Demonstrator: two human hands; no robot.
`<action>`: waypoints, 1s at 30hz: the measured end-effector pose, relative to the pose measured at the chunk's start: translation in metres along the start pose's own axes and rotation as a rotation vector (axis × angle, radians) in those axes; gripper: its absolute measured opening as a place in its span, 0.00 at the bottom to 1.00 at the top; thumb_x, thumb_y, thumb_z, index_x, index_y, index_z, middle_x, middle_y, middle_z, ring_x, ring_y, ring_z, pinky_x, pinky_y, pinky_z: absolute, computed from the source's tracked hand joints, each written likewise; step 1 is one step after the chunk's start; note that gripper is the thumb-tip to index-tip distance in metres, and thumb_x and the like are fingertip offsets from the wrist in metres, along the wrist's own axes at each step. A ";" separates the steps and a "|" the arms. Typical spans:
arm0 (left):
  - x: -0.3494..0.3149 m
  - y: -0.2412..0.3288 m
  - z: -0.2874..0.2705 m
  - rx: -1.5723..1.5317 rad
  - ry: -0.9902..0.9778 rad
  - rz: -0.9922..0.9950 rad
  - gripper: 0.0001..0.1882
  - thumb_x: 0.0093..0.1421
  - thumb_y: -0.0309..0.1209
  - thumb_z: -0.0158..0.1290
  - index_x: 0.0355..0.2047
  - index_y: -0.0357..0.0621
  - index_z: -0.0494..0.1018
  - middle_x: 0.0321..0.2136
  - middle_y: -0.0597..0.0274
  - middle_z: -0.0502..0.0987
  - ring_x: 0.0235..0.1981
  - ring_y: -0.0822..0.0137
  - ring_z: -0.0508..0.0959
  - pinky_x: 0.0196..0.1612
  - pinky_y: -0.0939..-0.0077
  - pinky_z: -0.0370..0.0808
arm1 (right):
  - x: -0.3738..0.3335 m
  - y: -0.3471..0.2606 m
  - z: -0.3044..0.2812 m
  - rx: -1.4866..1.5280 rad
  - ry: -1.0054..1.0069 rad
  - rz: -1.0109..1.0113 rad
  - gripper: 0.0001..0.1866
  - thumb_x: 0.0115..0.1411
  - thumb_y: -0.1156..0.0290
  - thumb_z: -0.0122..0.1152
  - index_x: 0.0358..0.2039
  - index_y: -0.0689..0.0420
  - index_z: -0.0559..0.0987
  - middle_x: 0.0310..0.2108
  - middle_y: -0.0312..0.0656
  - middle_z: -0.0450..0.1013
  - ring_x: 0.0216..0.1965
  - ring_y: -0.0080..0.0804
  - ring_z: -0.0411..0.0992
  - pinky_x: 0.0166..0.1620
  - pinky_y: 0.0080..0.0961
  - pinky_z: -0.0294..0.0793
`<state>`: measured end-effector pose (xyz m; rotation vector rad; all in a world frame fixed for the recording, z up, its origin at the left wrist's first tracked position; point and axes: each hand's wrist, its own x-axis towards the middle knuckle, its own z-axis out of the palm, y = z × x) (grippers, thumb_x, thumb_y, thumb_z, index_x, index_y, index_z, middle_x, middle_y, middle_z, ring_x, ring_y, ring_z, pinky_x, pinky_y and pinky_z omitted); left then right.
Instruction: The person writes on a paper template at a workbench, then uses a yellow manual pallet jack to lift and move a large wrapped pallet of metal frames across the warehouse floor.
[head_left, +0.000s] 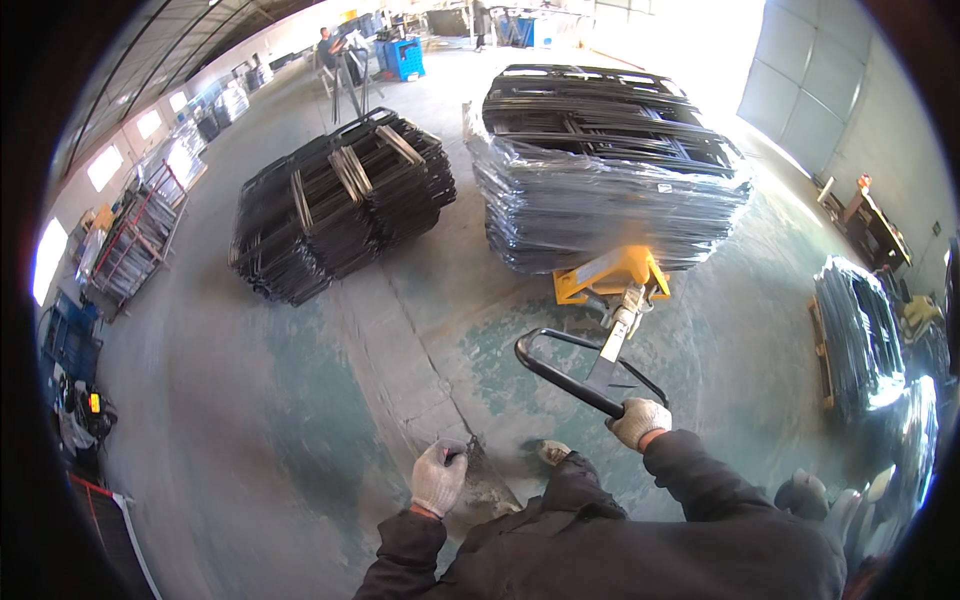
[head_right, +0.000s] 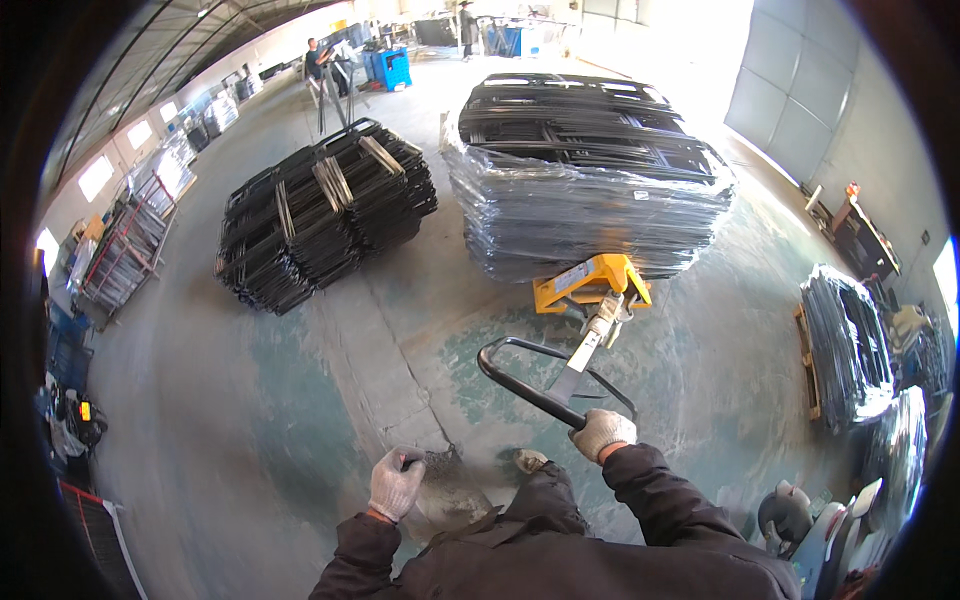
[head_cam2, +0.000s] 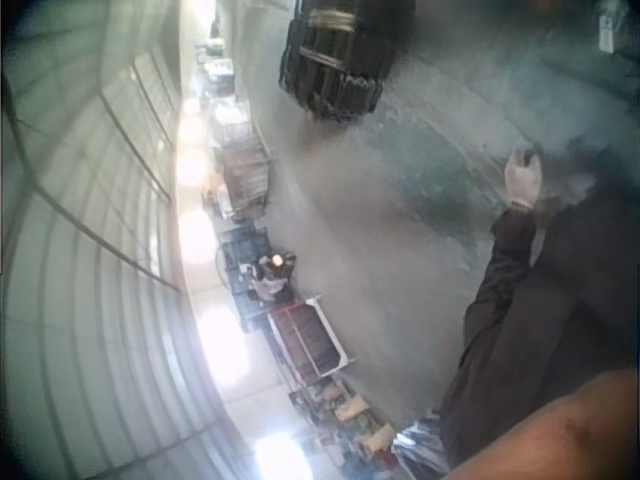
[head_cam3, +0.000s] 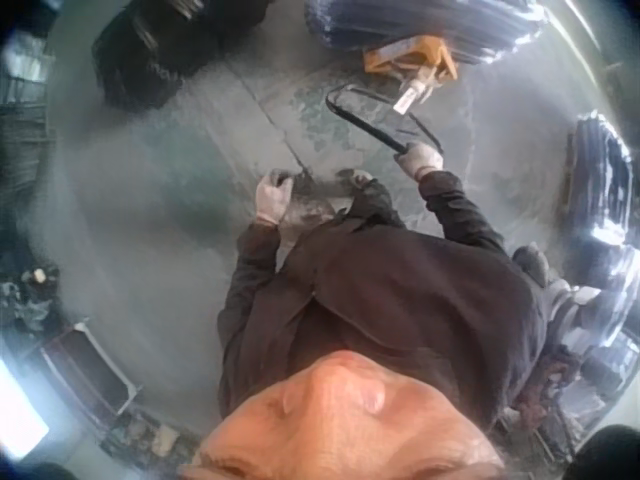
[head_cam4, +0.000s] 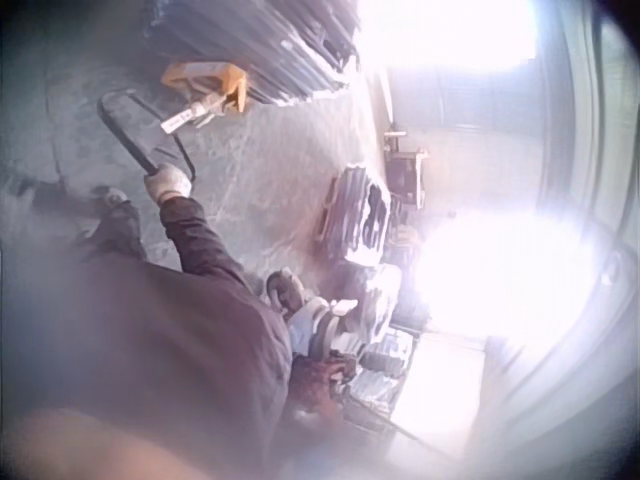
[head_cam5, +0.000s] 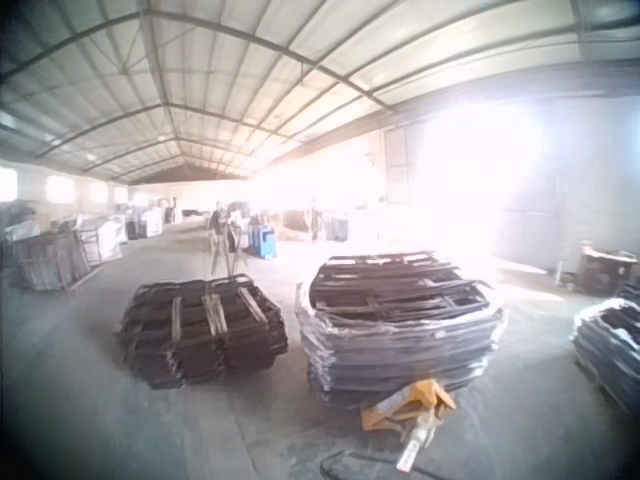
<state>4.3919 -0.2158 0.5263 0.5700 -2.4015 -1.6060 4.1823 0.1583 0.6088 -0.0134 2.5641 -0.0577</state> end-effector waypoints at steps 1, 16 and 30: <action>0.012 0.017 0.001 0.011 0.002 0.023 0.04 0.70 0.27 0.68 0.44 0.45 0.89 0.39 0.52 0.92 0.43 0.54 0.93 0.51 0.62 0.87 | -0.004 -0.003 -0.009 -0.036 0.017 0.002 0.28 0.70 0.40 0.75 0.57 0.49 0.95 0.53 0.50 0.92 0.58 0.55 0.90 0.61 0.49 0.87; 0.243 0.131 0.125 0.855 -0.479 0.584 0.18 0.62 0.33 0.64 0.53 0.52 0.87 0.55 0.58 0.88 0.66 0.47 0.82 0.76 0.47 0.73 | 0.033 -0.040 -0.059 0.119 -0.181 -0.061 0.30 0.67 0.41 0.73 0.56 0.52 0.94 0.51 0.54 0.92 0.57 0.59 0.90 0.61 0.51 0.88; 0.353 0.133 0.114 1.039 -0.951 0.691 0.12 0.71 0.37 0.61 0.47 0.56 0.92 0.45 0.55 0.94 0.53 0.50 0.93 0.64 0.50 0.83 | 0.044 -0.107 -0.091 0.151 -0.196 0.063 0.28 0.65 0.43 0.72 0.56 0.50 0.93 0.51 0.53 0.92 0.58 0.58 0.89 0.62 0.52 0.87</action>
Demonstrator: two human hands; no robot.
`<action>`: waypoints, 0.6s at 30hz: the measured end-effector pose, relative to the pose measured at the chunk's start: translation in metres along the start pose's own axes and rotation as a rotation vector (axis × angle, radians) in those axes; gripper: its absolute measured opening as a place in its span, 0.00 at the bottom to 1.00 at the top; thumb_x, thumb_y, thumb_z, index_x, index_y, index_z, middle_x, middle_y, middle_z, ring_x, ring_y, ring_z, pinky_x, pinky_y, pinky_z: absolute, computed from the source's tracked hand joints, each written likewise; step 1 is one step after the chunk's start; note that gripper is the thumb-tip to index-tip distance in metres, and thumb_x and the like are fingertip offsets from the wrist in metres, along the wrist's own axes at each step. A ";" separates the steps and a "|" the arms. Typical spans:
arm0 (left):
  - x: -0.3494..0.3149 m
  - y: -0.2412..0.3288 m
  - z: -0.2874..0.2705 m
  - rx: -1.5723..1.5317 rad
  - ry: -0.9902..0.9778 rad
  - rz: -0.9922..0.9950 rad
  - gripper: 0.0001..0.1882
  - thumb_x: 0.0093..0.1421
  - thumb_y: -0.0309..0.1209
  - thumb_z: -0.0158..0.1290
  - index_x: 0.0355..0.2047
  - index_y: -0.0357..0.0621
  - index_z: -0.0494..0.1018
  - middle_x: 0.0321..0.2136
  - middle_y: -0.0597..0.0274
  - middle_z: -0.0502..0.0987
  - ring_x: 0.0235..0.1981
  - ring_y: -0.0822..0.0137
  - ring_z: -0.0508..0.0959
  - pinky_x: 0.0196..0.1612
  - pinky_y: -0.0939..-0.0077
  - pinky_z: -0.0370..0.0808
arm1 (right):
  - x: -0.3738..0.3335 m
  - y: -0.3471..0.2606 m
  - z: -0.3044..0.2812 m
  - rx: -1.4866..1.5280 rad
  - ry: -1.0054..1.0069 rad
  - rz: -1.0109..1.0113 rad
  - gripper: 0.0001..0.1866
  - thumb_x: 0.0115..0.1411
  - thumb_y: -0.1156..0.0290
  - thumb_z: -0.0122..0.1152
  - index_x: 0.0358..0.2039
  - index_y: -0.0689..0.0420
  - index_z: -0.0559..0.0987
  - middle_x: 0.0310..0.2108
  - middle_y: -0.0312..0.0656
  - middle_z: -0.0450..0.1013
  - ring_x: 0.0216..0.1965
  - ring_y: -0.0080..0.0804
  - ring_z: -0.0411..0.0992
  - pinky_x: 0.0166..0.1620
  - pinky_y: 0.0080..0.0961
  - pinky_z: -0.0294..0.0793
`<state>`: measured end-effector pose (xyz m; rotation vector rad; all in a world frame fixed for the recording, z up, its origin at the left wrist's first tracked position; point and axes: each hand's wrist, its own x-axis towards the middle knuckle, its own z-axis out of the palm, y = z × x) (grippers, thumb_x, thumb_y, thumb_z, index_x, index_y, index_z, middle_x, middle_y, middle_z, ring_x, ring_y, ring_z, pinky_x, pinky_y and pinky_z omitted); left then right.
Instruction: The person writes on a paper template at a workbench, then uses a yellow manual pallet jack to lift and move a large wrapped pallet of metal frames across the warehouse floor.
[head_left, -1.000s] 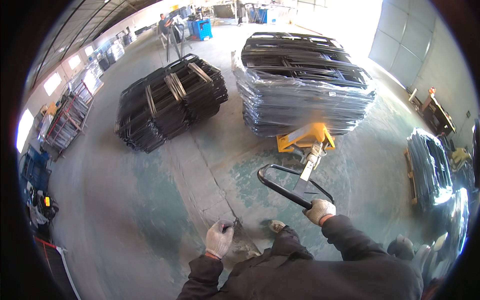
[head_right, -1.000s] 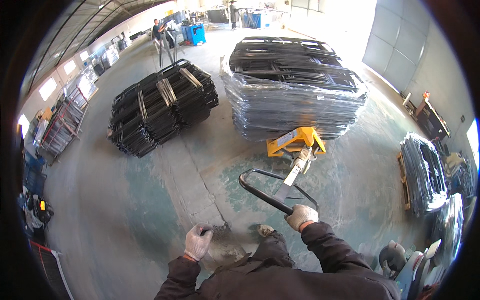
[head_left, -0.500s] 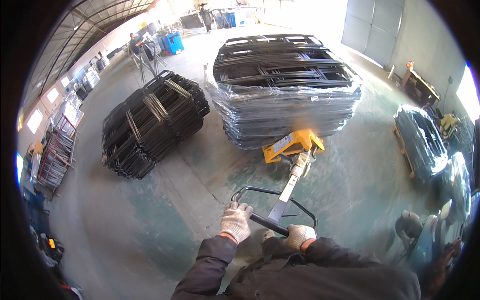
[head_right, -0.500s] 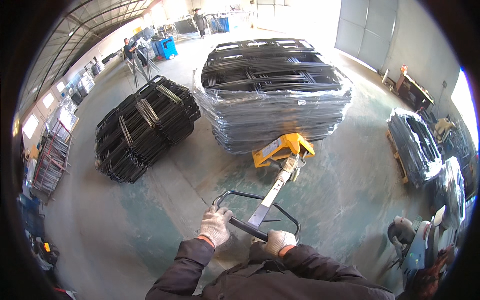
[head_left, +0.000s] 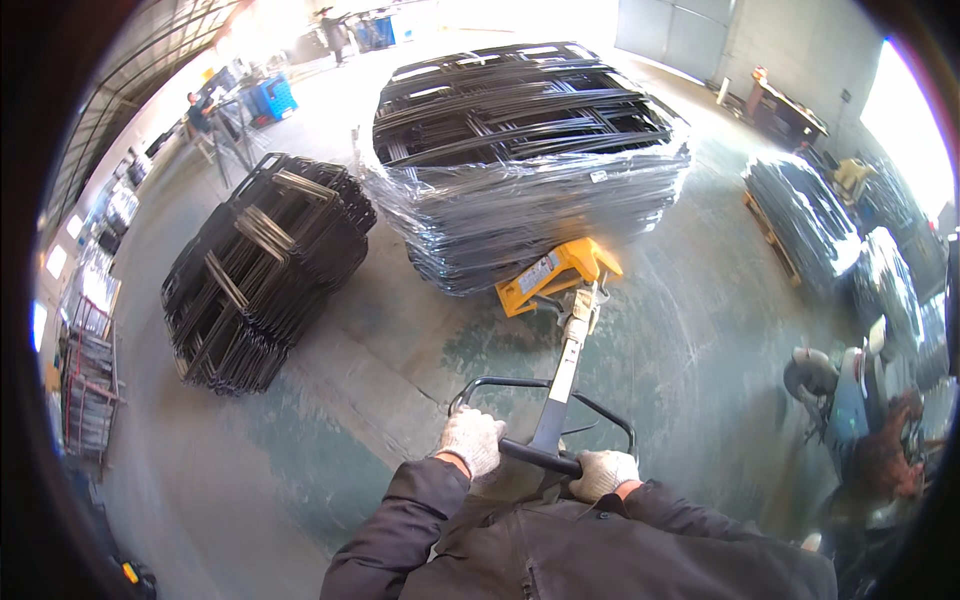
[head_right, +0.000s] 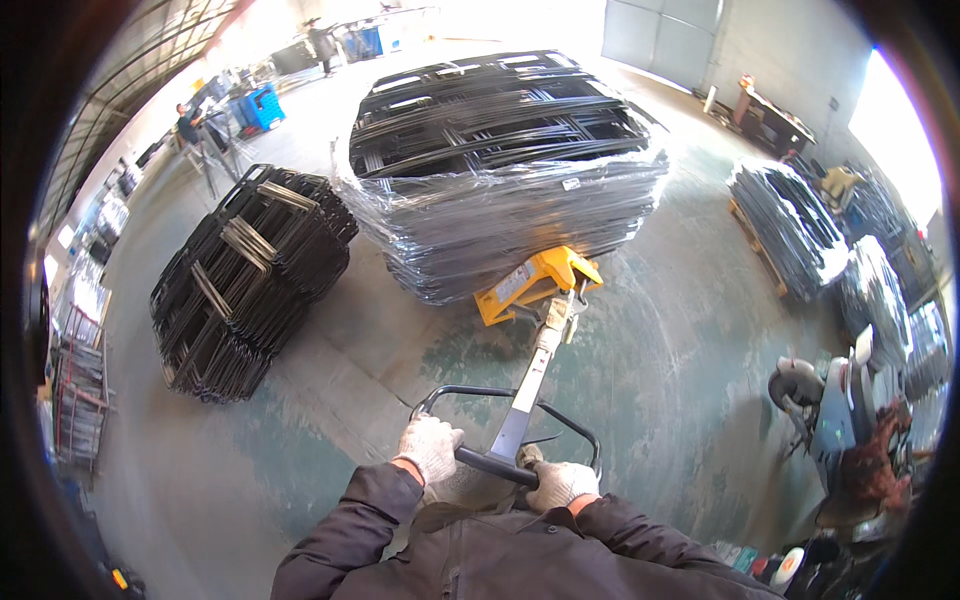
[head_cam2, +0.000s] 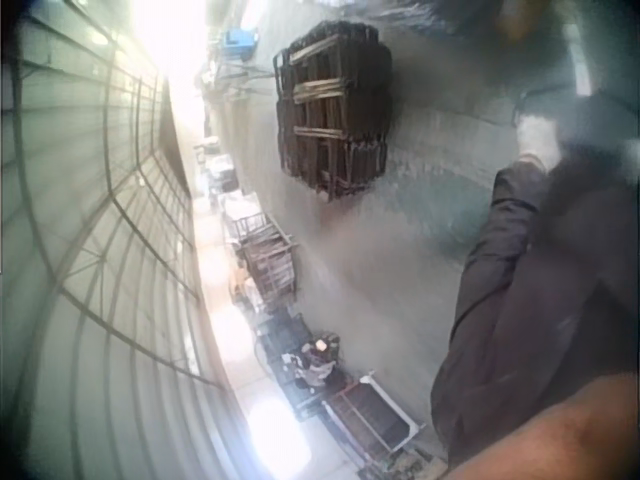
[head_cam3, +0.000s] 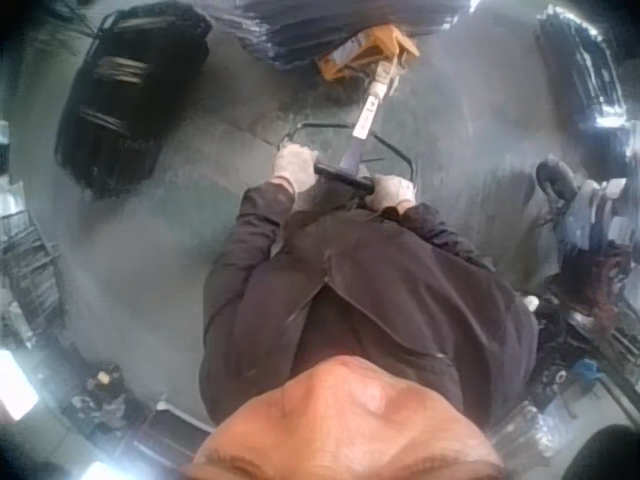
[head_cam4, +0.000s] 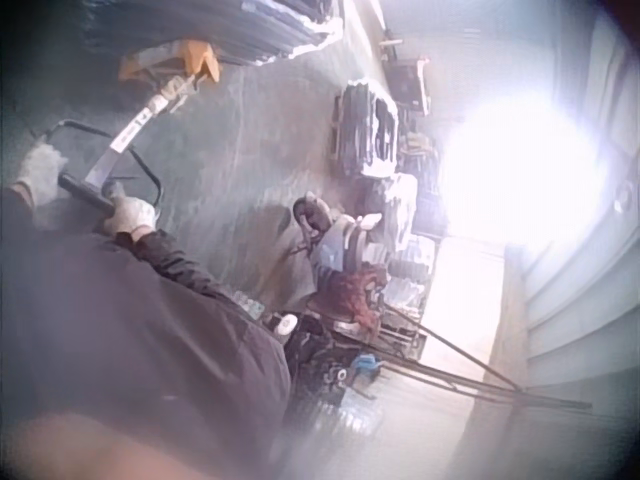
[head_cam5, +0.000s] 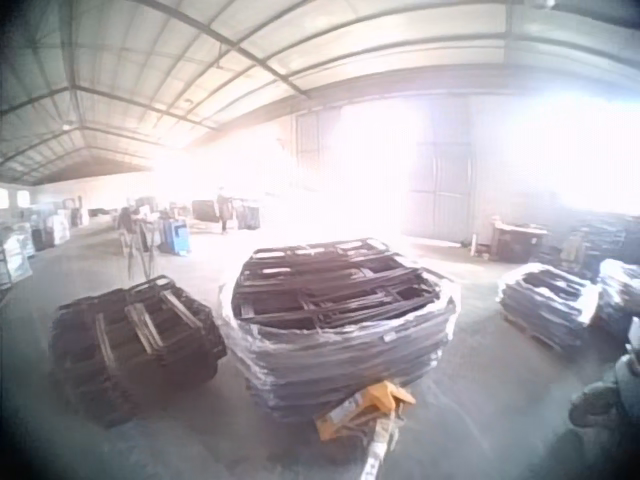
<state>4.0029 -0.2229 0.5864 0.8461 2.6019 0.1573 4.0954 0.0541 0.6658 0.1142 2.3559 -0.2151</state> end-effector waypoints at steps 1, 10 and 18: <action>-0.004 -0.012 -0.003 0.005 0.020 0.023 0.11 0.70 0.40 0.63 0.45 0.55 0.93 0.43 0.54 0.94 0.50 0.48 0.94 0.63 0.49 0.84 | -0.001 -0.013 0.004 0.014 0.005 0.023 0.27 0.65 0.46 0.72 0.56 0.49 0.93 0.52 0.52 0.92 0.58 0.57 0.89 0.62 0.51 0.87; -0.049 -0.127 0.000 -0.001 0.159 0.260 0.09 0.69 0.36 0.62 0.42 0.55 0.91 0.39 0.55 0.93 0.47 0.49 0.93 0.57 0.47 0.84 | -0.007 -0.149 0.052 0.059 0.234 0.205 0.21 0.67 0.45 0.73 0.50 0.45 0.95 0.48 0.50 0.93 0.54 0.56 0.91 0.58 0.51 0.88; -0.073 -0.200 0.000 0.149 0.023 0.198 0.12 0.73 0.37 0.60 0.46 0.55 0.93 0.42 0.53 0.95 0.48 0.49 0.95 0.56 0.48 0.87 | -0.003 -0.245 0.076 0.076 0.245 0.235 0.20 0.66 0.53 0.71 0.52 0.49 0.95 0.49 0.53 0.92 0.55 0.57 0.91 0.59 0.53 0.89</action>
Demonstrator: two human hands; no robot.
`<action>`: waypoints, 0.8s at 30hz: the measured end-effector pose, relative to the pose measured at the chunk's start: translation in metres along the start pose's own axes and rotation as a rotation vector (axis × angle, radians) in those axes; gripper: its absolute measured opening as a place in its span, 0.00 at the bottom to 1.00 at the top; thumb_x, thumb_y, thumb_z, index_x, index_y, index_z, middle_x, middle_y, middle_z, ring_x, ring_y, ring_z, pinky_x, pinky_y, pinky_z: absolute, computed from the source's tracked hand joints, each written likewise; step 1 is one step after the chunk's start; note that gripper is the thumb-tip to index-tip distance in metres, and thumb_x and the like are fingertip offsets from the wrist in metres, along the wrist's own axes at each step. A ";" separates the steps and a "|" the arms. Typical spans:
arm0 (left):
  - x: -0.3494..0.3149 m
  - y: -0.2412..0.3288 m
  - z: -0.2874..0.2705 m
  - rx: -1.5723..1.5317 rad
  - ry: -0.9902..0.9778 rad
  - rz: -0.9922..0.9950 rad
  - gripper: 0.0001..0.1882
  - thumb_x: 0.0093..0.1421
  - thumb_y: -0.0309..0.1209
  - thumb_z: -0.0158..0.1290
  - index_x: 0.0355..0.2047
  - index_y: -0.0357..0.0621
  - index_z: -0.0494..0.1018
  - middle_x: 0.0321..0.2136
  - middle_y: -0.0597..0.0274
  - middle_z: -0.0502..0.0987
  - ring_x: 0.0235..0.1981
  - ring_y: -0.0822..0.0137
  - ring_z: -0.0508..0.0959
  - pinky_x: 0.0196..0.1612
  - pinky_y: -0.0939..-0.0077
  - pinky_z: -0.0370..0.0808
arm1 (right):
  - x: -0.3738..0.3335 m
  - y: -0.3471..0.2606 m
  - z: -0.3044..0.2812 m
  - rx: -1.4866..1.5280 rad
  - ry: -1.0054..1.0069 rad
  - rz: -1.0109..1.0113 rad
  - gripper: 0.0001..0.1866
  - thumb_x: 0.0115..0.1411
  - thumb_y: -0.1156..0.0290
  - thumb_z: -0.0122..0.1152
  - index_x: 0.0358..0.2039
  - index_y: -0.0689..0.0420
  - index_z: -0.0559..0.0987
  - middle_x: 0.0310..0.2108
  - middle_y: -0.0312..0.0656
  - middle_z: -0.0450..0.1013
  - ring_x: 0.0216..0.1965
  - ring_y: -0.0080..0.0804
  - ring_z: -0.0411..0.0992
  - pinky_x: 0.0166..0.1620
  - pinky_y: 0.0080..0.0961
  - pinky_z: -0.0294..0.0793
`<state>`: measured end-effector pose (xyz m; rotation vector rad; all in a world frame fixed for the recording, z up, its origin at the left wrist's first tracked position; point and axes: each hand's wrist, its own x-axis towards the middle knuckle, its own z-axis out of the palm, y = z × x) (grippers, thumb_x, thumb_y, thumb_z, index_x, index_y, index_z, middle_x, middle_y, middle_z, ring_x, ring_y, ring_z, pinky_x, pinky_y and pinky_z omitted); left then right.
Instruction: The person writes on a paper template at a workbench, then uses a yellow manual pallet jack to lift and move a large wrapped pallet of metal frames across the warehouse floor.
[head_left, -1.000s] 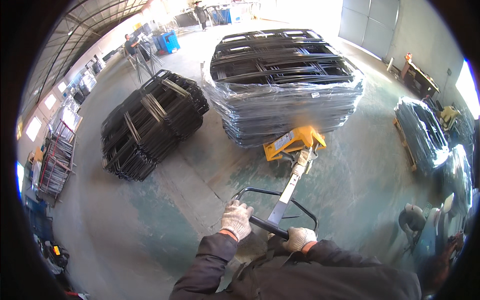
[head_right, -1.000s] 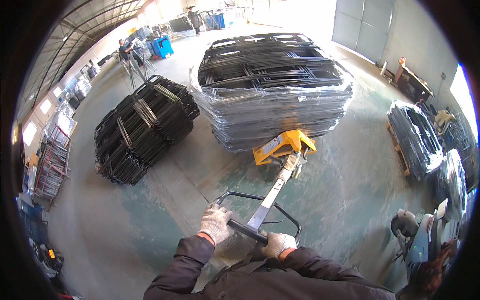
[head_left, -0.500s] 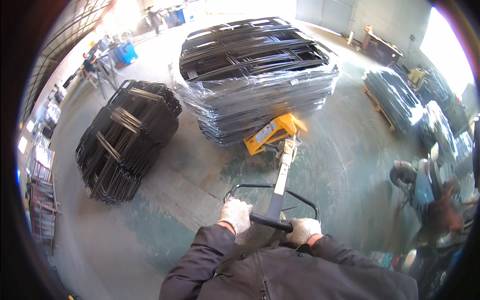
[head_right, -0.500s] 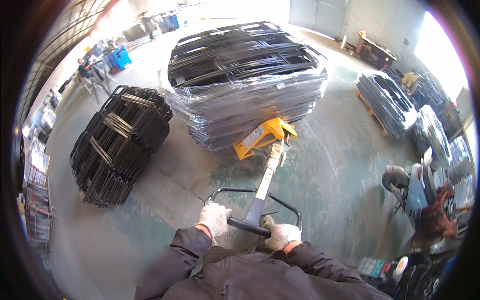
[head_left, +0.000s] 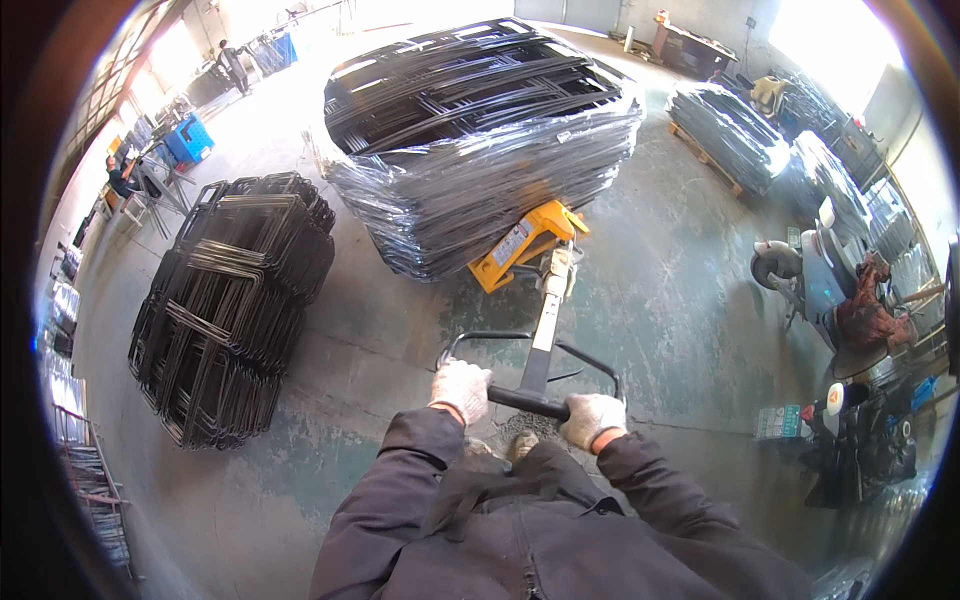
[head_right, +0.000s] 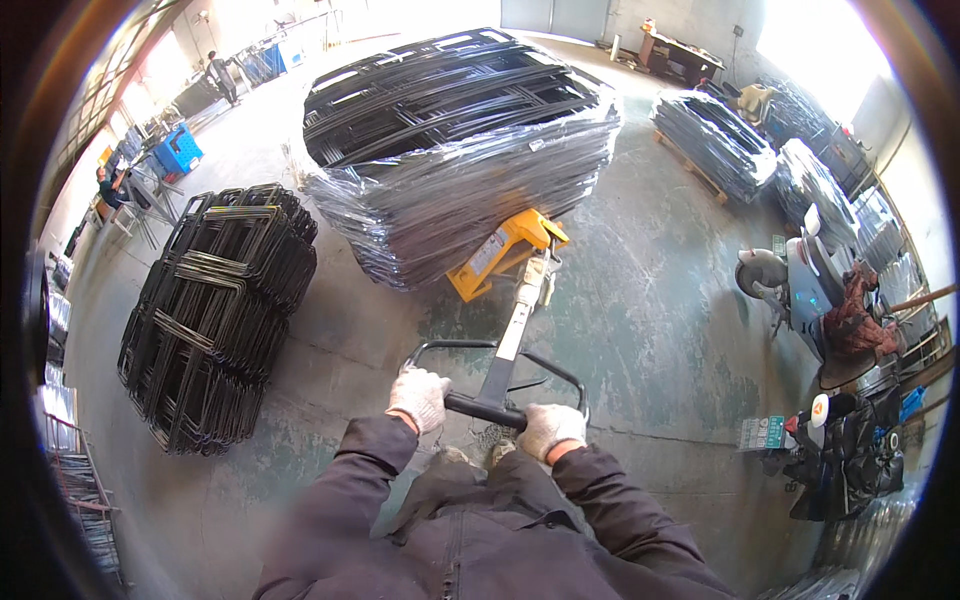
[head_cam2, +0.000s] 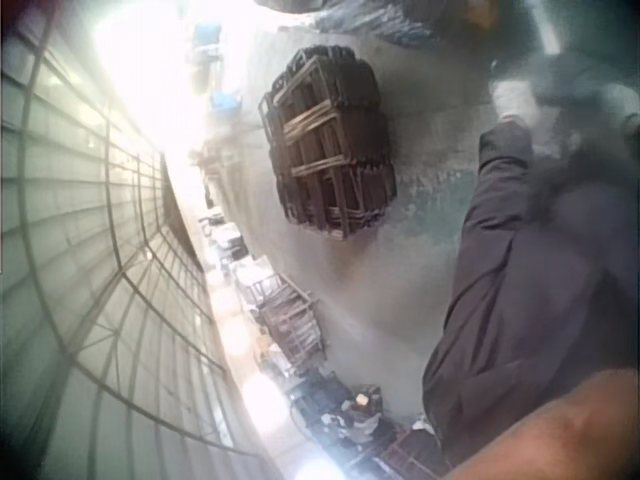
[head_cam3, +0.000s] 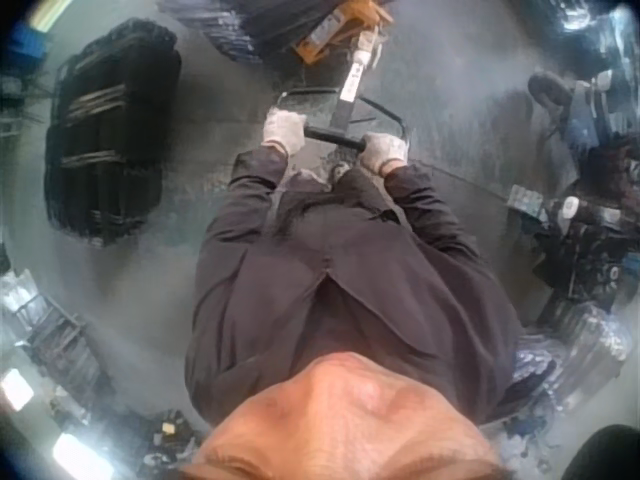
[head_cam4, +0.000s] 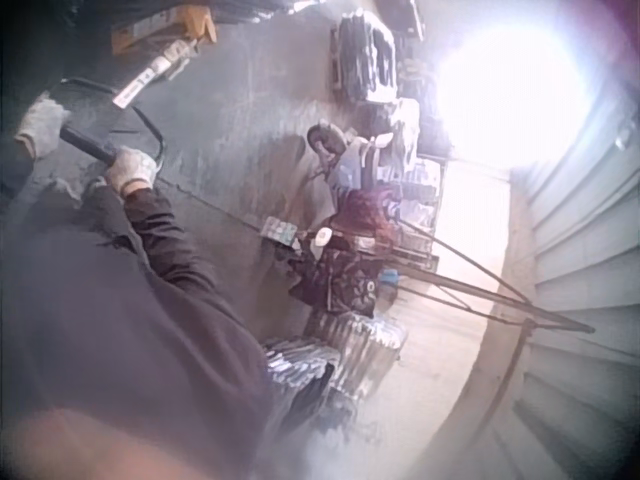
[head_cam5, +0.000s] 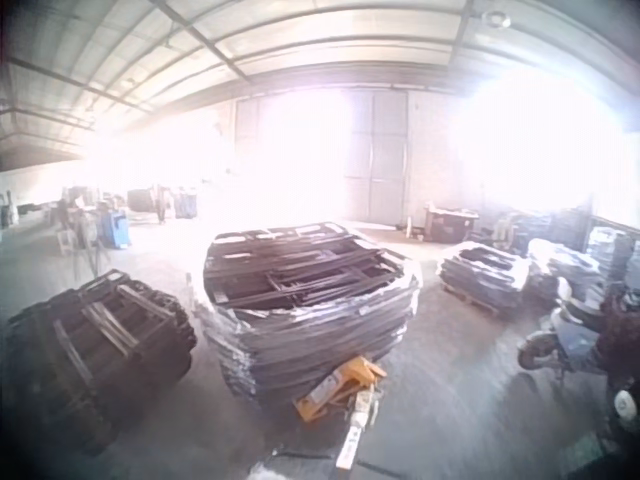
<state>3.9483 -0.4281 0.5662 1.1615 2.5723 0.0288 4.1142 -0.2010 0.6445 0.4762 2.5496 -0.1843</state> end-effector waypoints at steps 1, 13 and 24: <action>-0.006 -0.008 0.004 -0.012 0.061 0.050 0.11 0.72 0.37 0.60 0.46 0.55 0.93 0.41 0.53 0.95 0.48 0.49 0.95 0.55 0.48 0.87 | -0.003 -0.008 0.006 0.004 0.035 0.012 0.20 0.66 0.53 0.71 0.52 0.48 0.95 0.49 0.53 0.93 0.55 0.57 0.91 0.59 0.53 0.89; -0.084 -0.048 0.045 -0.085 0.099 0.109 0.11 0.70 0.35 0.62 0.47 0.56 0.92 0.43 0.55 0.94 0.49 0.49 0.93 0.60 0.47 0.85 | -0.050 -0.079 0.064 0.003 0.054 0.104 0.20 0.66 0.49 0.73 0.50 0.46 0.96 0.46 0.51 0.93 0.52 0.57 0.91 0.56 0.54 0.88; -0.154 -0.145 0.074 0.029 0.077 0.213 0.10 0.67 0.38 0.63 0.44 0.57 0.92 0.40 0.56 0.94 0.47 0.49 0.94 0.59 0.47 0.84 | -0.085 -0.209 0.132 0.099 0.098 0.191 0.21 0.68 0.45 0.75 0.50 0.46 0.96 0.46 0.51 0.93 0.52 0.56 0.91 0.57 0.52 0.89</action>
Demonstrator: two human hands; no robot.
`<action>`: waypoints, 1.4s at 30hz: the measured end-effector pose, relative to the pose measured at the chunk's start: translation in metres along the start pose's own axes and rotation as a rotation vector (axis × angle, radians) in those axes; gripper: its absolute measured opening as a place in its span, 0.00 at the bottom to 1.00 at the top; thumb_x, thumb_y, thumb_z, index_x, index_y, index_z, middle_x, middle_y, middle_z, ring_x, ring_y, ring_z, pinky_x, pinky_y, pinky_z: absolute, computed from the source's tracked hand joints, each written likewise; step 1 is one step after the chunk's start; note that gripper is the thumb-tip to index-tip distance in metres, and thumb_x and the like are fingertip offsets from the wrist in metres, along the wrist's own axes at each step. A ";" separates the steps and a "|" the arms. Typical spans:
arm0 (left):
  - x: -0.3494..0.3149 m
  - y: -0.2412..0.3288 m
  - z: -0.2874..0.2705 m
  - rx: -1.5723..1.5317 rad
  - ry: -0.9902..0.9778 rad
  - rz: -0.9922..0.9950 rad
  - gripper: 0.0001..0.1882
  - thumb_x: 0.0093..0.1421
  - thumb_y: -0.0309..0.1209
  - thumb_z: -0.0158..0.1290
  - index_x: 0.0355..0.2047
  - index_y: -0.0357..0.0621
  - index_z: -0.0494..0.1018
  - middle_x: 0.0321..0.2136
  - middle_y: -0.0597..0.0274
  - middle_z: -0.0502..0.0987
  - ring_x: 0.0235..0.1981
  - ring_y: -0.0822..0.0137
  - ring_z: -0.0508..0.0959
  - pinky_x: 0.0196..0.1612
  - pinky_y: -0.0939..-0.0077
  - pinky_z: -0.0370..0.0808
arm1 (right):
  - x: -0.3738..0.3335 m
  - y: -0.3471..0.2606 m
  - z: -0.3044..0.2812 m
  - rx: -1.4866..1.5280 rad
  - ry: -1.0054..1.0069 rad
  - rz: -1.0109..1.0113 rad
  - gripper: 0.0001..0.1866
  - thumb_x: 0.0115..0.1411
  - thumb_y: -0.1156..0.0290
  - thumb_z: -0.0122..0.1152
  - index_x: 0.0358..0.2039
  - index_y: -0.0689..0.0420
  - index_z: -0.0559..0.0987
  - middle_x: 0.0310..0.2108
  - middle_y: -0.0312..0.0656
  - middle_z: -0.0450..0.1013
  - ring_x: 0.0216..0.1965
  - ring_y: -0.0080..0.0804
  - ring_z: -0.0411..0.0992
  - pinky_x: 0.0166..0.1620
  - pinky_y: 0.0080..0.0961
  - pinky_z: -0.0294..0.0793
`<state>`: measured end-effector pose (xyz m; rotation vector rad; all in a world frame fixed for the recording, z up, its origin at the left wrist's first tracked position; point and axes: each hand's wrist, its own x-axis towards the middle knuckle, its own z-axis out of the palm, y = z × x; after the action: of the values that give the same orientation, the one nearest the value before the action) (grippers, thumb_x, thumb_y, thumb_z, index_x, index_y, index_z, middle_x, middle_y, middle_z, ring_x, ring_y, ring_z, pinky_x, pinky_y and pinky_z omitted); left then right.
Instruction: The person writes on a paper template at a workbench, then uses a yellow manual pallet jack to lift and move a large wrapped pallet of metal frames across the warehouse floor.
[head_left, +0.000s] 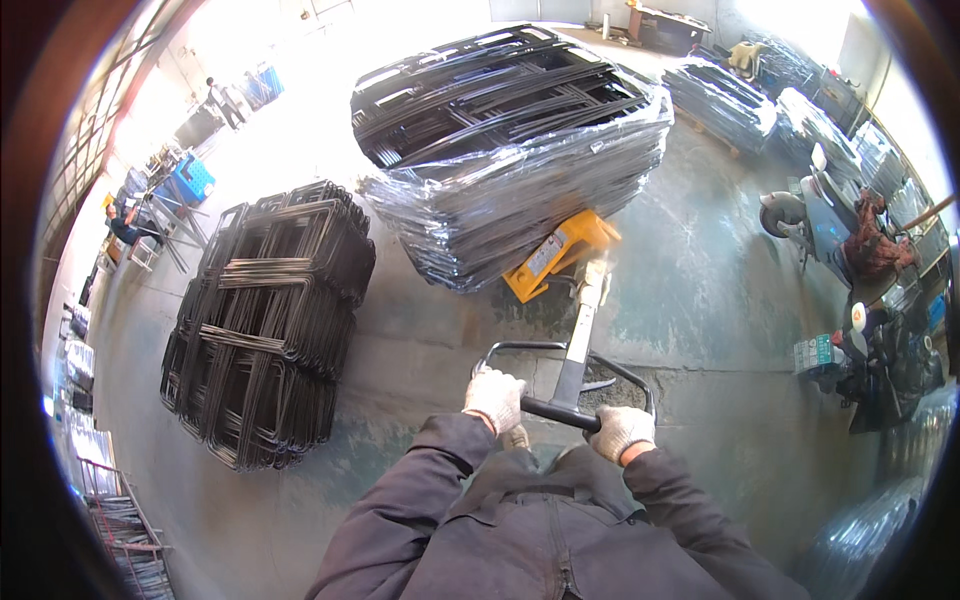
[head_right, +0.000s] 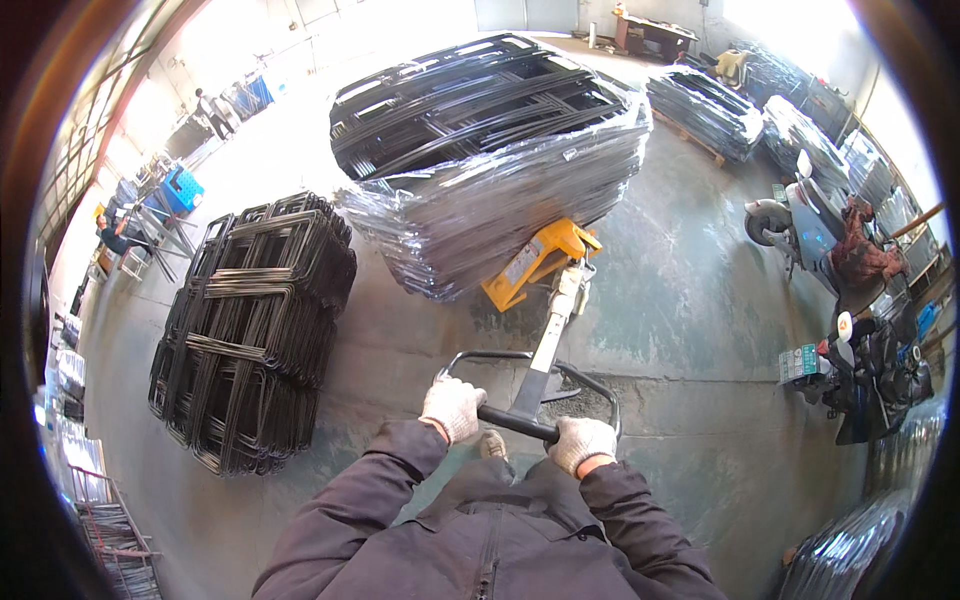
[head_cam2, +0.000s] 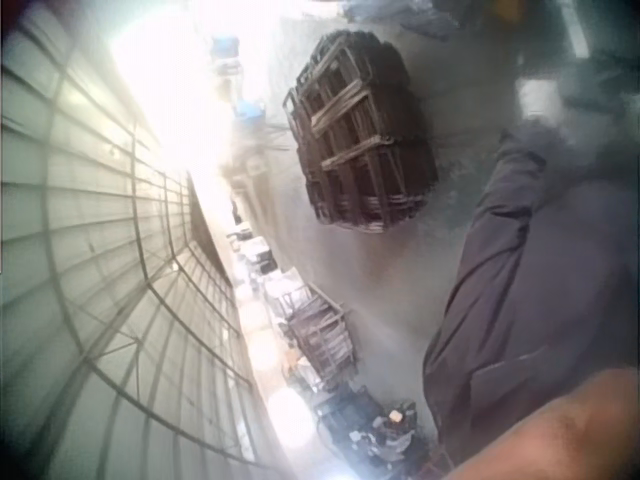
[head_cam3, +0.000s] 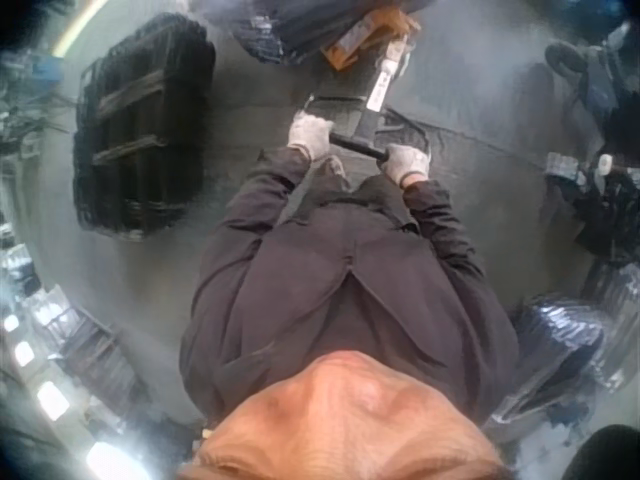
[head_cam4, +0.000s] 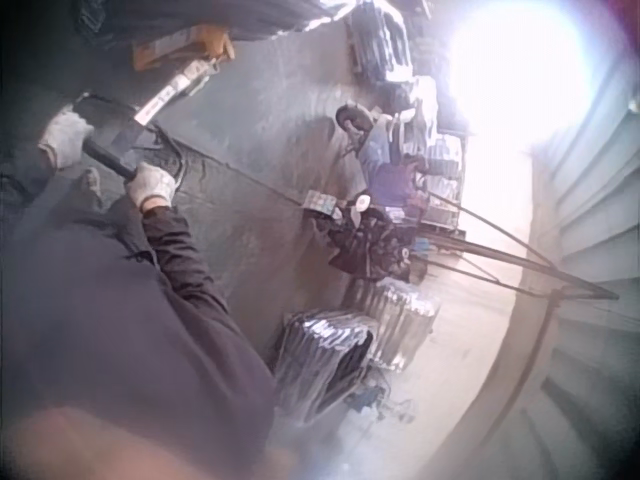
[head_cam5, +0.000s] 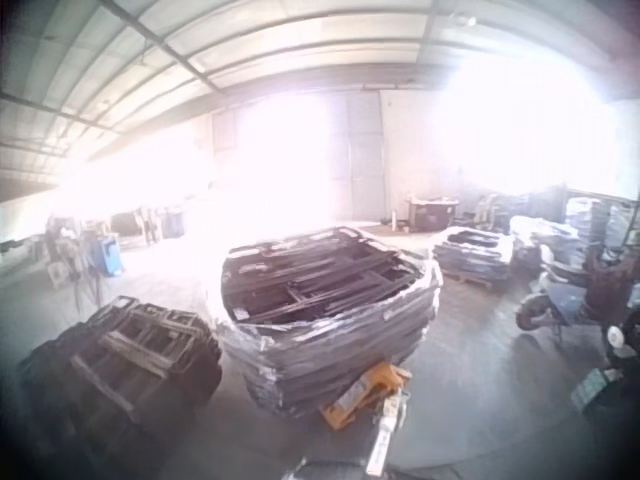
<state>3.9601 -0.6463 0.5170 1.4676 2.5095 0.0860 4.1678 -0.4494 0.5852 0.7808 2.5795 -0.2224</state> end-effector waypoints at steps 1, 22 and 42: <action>-0.010 -0.004 0.005 0.015 0.001 0.002 0.11 0.68 0.39 0.63 0.45 0.57 0.92 0.42 0.56 0.94 0.49 0.49 0.94 0.60 0.47 0.84 | -0.006 -0.007 0.007 -0.031 -0.014 -0.002 0.21 0.68 0.44 0.74 0.49 0.46 0.96 0.46 0.51 0.93 0.52 0.56 0.91 0.58 0.52 0.89; -0.183 -0.017 0.064 0.038 0.014 0.013 0.10 0.61 0.33 0.62 0.38 0.55 0.92 0.34 0.51 0.92 0.42 0.45 0.92 0.60 0.45 0.83 | -0.144 -0.088 0.113 0.116 -0.002 -0.038 0.18 0.66 0.53 0.74 0.50 0.50 0.95 0.45 0.52 0.93 0.51 0.57 0.92 0.56 0.53 0.90; -0.351 -0.058 0.089 0.046 -0.010 0.072 0.15 0.63 0.35 0.63 0.47 0.56 0.94 0.39 0.51 0.94 0.46 0.45 0.94 0.59 0.45 0.85 | -0.280 -0.203 0.187 0.100 0.027 0.056 0.18 0.68 0.53 0.72 0.51 0.47 0.96 0.49 0.51 0.93 0.55 0.54 0.91 0.59 0.52 0.89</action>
<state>4.0964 -0.9847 0.4803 1.5722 2.4669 0.0327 4.3300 -0.8051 0.5497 0.8965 2.5837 -0.3282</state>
